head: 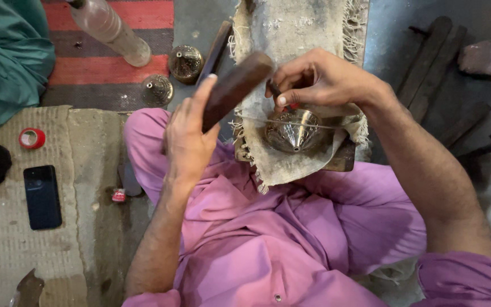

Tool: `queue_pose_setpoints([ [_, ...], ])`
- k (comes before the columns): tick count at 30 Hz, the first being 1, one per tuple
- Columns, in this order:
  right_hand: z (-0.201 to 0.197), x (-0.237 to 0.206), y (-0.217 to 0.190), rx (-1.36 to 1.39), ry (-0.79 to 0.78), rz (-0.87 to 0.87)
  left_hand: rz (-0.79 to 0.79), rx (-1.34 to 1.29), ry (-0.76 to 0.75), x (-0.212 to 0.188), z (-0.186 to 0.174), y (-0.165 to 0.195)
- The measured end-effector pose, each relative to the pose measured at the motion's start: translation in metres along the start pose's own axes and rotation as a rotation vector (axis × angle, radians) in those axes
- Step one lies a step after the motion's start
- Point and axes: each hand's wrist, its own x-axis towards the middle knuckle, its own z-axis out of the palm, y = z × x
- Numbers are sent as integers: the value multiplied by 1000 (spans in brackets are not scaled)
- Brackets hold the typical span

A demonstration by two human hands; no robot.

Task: The person sits cross-legged and repeatedly hammers a small metal cone-shaped object with a wooden mallet. They hold the object with one hand and strike it with the other, occasionally repositioning the object on a cloth-covered block.

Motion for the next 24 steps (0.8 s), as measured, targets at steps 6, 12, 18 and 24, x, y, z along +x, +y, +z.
queue_pose_setpoints([
  [6,-1,0,1,-45,-10,2,-68,33,-40,2,0,2],
  [12,-2,1,1,-77,-1,1,-79,40,-54,4,-3,6],
  [18,-3,1,3,1,-27,51,-80,61,-66,5,-1,3],
  [24,-5,1,5,15,-47,14,-62,66,-52,5,-1,1],
])
